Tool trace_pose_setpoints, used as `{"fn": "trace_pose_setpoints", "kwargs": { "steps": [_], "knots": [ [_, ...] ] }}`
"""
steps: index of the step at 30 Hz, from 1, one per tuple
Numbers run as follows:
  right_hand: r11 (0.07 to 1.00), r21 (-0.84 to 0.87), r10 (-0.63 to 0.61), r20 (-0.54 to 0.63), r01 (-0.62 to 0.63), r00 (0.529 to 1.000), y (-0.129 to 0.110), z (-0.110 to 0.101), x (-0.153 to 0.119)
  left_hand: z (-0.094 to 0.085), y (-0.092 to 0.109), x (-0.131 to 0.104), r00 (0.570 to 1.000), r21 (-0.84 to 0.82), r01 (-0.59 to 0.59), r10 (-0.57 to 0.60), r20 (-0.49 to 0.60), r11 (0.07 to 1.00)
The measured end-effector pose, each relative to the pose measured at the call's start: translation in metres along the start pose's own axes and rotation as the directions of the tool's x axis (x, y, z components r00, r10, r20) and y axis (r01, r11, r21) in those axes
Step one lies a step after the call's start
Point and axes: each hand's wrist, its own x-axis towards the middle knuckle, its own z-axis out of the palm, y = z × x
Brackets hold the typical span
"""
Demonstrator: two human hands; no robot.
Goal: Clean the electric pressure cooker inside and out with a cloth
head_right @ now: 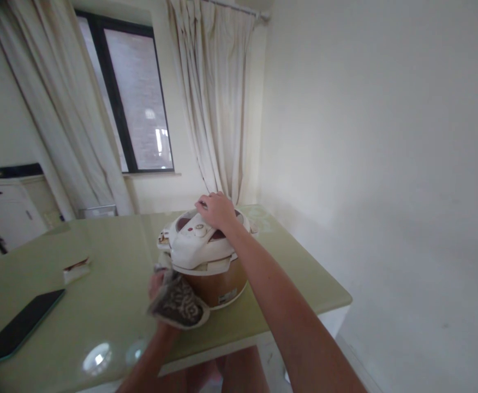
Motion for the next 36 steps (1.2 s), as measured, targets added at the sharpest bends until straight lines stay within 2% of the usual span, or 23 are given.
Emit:
{"fn": "trace_pose_setpoints", "kwargs": {
  "steps": [1,2,3,4,5,6,7,9,12,14,16,18,21,23,25,27,31,33,34,36],
  "knots": [
    [1.000,-0.010,0.002,-0.002,-0.002,1.000,0.000,0.000,0.000,0.013,0.008,-0.012,0.988,0.015,0.000,0.002,-0.155,1.000],
    [1.000,-0.020,0.004,-0.004,-0.004,1.000,0.000,0.000,-0.001,0.026,0.018,-0.023,0.943,0.034,-0.027,0.037,-0.331,0.999],
    [1.000,-0.030,0.004,-0.007,-0.004,1.000,0.000,0.000,-0.001,0.038,0.028,-0.032,0.857,0.069,-0.076,0.100,-0.506,0.995],
    [0.999,-0.037,0.001,-0.009,-0.001,1.000,0.000,0.000,-0.001,0.047,0.037,-0.040,0.766,0.127,-0.157,0.201,-0.610,0.980],
    [0.999,-0.042,-0.004,-0.013,0.003,1.000,0.000,0.000,-0.002,0.054,0.045,-0.047,0.694,0.183,-0.216,0.283,-0.662,0.959],
    [0.999,-0.043,-0.009,-0.017,0.008,1.000,0.000,0.000,-0.002,0.058,0.053,-0.051,0.640,0.237,-0.267,0.356,-0.680,0.934],
    [0.999,-0.041,-0.012,-0.020,0.011,1.000,0.001,0.000,-0.002,0.059,0.060,-0.054,0.611,0.287,-0.306,0.419,-0.672,0.908],
    [0.999,-0.033,-0.017,-0.025,0.016,1.000,0.002,0.001,-0.001,0.055,0.072,-0.057,0.588,0.398,-0.379,0.549,-0.594,0.836],
    [0.999,-0.013,-0.031,-0.025,0.031,0.999,0.006,0.003,0.000,0.043,0.096,-0.052,0.527,0.593,-0.515,0.774,-0.351,0.619],
    [0.999,0.008,-0.049,-0.023,0.049,0.999,0.009,0.005,0.001,0.035,0.117,-0.045,0.477,0.647,-0.604,0.861,-0.175,0.465],
    [0.997,0.027,-0.066,-0.020,0.066,0.998,0.011,0.006,0.001,0.026,0.137,-0.034,0.430,0.616,-0.702,0.902,-0.034,0.357],
    [0.996,0.044,-0.073,-0.018,0.074,0.997,0.013,0.007,0.001,0.014,0.149,-0.024,0.383,0.519,-0.800,0.922,0.056,0.301],
    [0.994,0.076,-0.073,-0.014,0.074,0.997,0.015,0.007,0.000,-0.004,0.142,-0.014,0.319,0.328,-0.907,0.940,0.119,0.266],
    [0.992,0.104,-0.075,-0.014,0.076,0.997,0.016,0.007,0.000,-0.012,0.123,-0.013,0.320,0.236,-0.929,0.940,0.118,0.286],
    [0.989,0.128,-0.078,-0.013,0.079,0.997,0.016,0.007,0.000,-0.016,0.101,-0.015,0.365,0.186,-0.921,0.926,0.099,0.343],
    [0.987,0.143,-0.075,-0.017,0.076,0.997,0.016,0.007,0.001,-0.015,0.080,-0.021,0.404,0.164,-0.905,0.914,0.035,0.393],
    [0.985,0.151,-0.075,-0.024,0.078,0.997,0.015,0.006,0.002,-0.006,0.049,-0.033,0.436,0.168,-0.858,0.861,-0.262,0.485],
    [0.984,0.151,-0.087,-0.021,0.089,0.996,0.014,0.006,0.002,-0.002,0.033,-0.035,0.466,0.169,-0.816,0.803,-0.372,0.552],
    [0.984,0.151,-0.095,-0.019,0.097,0.995,0.014,0.005,0.002,-0.001,0.025,-0.033,0.493,0.156,-0.785,0.757,-0.429,0.600],
    [0.984,0.146,-0.103,-0.018,0.104,0.995,0.014,0.005,0.003,-0.001,0.009,-0.024,0.594,0.051,-0.664,0.568,-0.570,0.746]
  ]
}}
